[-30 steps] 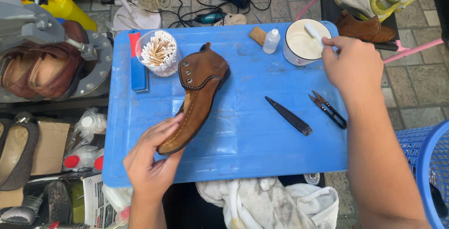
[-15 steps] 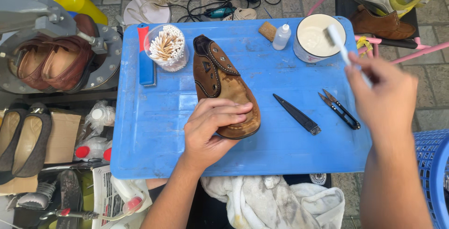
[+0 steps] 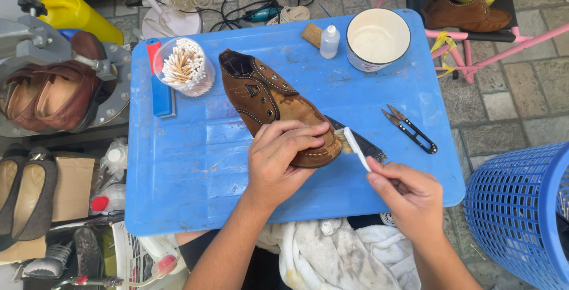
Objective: The person scrubs a brown leather shoe with a toothbrush dipped in a white liquid, then uses a blowtorch to heat the shoe's surface. The shoe is rotated and repositioned throughout the process.
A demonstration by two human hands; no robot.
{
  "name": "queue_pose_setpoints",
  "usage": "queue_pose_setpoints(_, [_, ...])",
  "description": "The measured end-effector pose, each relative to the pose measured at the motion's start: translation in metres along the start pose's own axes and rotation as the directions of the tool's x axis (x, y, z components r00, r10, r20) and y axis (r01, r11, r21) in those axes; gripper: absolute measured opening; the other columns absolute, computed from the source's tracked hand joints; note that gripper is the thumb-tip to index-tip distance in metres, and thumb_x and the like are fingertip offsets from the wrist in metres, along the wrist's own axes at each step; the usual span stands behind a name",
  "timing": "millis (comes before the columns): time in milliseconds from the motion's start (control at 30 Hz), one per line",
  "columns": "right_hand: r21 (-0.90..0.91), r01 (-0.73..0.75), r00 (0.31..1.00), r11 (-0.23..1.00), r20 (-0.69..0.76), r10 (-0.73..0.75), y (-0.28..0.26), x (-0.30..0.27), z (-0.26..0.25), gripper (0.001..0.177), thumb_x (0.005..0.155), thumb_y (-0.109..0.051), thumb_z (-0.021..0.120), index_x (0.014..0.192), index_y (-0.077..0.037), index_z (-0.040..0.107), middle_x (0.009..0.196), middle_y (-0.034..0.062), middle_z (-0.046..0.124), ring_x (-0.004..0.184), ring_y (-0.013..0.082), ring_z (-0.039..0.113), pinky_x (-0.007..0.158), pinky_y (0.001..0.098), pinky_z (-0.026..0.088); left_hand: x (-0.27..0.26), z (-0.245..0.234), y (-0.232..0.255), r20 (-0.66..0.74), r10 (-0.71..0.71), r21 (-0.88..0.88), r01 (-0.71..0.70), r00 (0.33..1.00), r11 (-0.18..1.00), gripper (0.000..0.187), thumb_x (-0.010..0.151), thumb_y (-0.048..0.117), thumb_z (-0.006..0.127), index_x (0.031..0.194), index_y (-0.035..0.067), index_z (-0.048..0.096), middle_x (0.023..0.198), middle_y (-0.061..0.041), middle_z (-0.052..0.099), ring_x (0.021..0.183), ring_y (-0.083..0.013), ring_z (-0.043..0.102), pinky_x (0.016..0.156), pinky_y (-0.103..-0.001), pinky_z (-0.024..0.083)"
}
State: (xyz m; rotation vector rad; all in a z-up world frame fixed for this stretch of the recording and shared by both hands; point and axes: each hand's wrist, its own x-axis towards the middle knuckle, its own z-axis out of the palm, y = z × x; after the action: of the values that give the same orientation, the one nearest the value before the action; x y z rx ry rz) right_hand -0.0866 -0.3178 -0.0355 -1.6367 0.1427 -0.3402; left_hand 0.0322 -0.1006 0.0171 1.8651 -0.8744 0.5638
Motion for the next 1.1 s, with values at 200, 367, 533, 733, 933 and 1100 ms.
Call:
queue_pose_setpoints(200, [-0.321,0.149,0.987,0.935,-0.006,-0.159,-0.025,-0.009,0.01,0.025,0.082,0.007,0.077,0.107,0.004,0.077,0.068,0.0042,0.065,0.056,0.005,0.05,0.051,0.0195,0.034,0.003,0.01,0.001,0.044,-0.023,0.036,0.022,0.999,0.999,0.029,0.076,0.014,0.088,0.099,0.01,0.071,0.117,0.002,0.076,0.104,-0.0184,0.07,0.086,-0.033,0.05])
queue_pose_setpoints(367, [-0.378,0.2,0.964,0.904,-0.091,-0.251,-0.028,0.005,0.011,0.021,0.088,0.007,0.075,0.109,0.005,0.074,0.078,0.0043,0.067,0.066,0.0048,0.058,0.059,0.0196,0.043,0.003,0.016,0.0,0.042,-0.009,0.05,0.007,0.999,0.999,0.028,0.077,0.013,0.087,0.099,0.01,0.071,0.117,0.002,0.076,0.103,-0.0184,0.07,0.086,-0.034,0.05])
queue_pose_setpoints(533, [-0.412,0.199,0.967,0.889,-0.065,-0.247,-0.029,-0.007,0.018,0.023,0.085,0.006,0.076,0.108,0.005,0.075,0.071,0.0043,0.064,0.059,0.0049,0.053,0.053,0.0199,0.039,-0.001,0.017,-0.002,0.027,-0.014,0.044,0.012,1.0,0.999,0.027,0.077,0.012,0.088,0.097,0.01,0.07,0.116,0.003,0.076,0.103,-0.0179,0.07,0.087,-0.033,0.05])
queue_pose_setpoints(733, [-0.424,0.182,0.962,0.887,-0.111,-0.251,-0.025,0.001,0.017,0.018,0.089,0.007,0.075,0.107,0.005,0.074,0.074,0.0047,0.065,0.061,0.0048,0.052,0.054,0.0201,0.038,-0.001,0.014,-0.002,0.036,-0.022,0.024,0.021,0.999,0.999,0.026,0.078,0.012,0.088,0.098,0.01,0.071,0.116,0.003,0.077,0.102,-0.0172,0.07,0.086,-0.033,0.05])
queue_pose_setpoints(933, [-0.408,0.255,0.958,0.877,-0.018,-0.287,-0.022,-0.005,0.014,0.017,0.085,0.006,0.077,0.102,0.004,0.075,0.071,0.004,0.066,0.056,0.0041,0.051,0.049,0.02,0.035,-0.003,0.015,-0.004,0.066,-0.033,0.026,0.032,0.997,0.999,0.026,0.076,0.012,0.086,0.097,0.01,0.071,0.117,0.002,0.077,0.103,-0.0182,0.07,0.086,-0.033,0.05])
queue_pose_setpoints(1100, [-0.443,0.271,0.95,0.854,-0.021,-0.313,-0.024,-0.007,0.013,0.018,0.087,0.005,0.076,0.105,0.005,0.074,0.075,0.0043,0.067,0.06,0.0033,0.056,0.053,0.0198,0.04,-0.004,0.021,-0.004,0.048,-0.053,0.022,0.052,0.997,0.998,0.026,0.076,0.013,0.087,0.092,0.01,0.066,0.115,0.003,0.077,0.102,-0.0182,0.069,0.086,-0.034,0.049])
